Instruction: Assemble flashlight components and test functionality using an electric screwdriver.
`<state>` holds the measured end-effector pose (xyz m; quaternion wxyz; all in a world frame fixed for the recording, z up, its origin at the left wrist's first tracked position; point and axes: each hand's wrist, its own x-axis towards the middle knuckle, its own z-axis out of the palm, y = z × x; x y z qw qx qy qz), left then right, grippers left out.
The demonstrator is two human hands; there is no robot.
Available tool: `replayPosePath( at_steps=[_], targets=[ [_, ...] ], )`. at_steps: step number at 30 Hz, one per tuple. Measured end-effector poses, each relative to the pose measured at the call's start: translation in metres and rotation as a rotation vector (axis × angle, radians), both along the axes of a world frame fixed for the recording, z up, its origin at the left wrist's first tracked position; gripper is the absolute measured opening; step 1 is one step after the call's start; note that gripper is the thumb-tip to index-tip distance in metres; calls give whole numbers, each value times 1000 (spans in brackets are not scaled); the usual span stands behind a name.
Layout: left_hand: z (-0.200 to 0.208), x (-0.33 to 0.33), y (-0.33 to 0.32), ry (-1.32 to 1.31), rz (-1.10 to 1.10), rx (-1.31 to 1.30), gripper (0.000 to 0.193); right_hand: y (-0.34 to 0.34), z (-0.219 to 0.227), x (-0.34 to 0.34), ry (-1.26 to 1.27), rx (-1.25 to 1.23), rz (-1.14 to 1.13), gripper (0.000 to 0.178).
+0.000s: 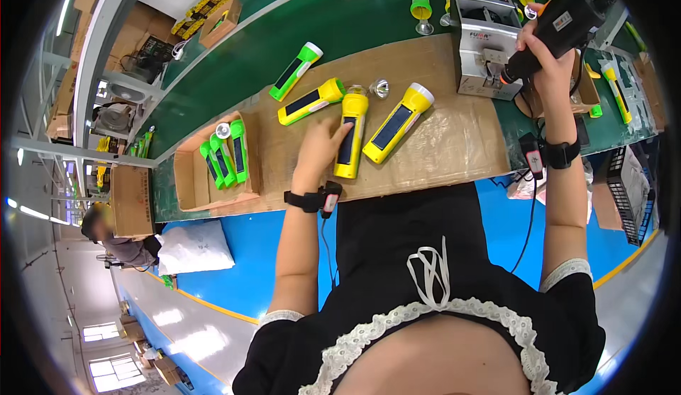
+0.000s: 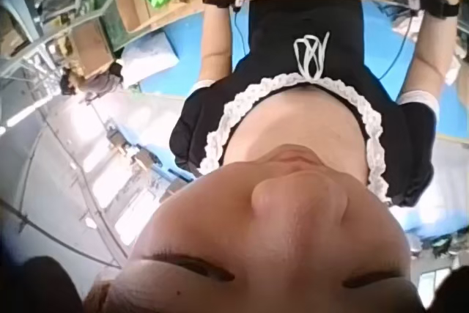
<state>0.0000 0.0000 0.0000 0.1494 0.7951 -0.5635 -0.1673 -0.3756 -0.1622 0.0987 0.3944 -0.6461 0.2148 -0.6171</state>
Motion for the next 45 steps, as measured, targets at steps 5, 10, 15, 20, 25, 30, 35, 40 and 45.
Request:
replayPosePath(
  at_steps=[5,10,15,20,25,30,35,40,45],
  targets=[
    [44,-32,3,-412,-547,-429,42,-16,4,13,-186,-67,-25,49],
    [42,-64,6,-391,-856,-229,46,-17,7,21,-180,-23,9,45],
    [38,-80,0,-340,-789,-107,46,-14,6,24,-54,-41,-62,42],
    [26,-125,-4,-266,-886,-311,36,-26,13,26,62,38,-26,38],
    [-6,-177,-4,-173,-715,-449,52,0,12,34,-88,249,217,41],
    [-21,-183,-14,-225,-368,-487,50,71,-3,38,-188,75,246,58],
    [-25,-183,-15,-193,-343,-478,51,91,-20,43,-142,41,243,50],
    [-29,-184,-15,-157,-332,-536,52,93,-30,41,-80,97,233,50],
    [-29,-184,-13,-160,-327,-525,52,95,-39,47,-124,92,233,46]
  ],
)
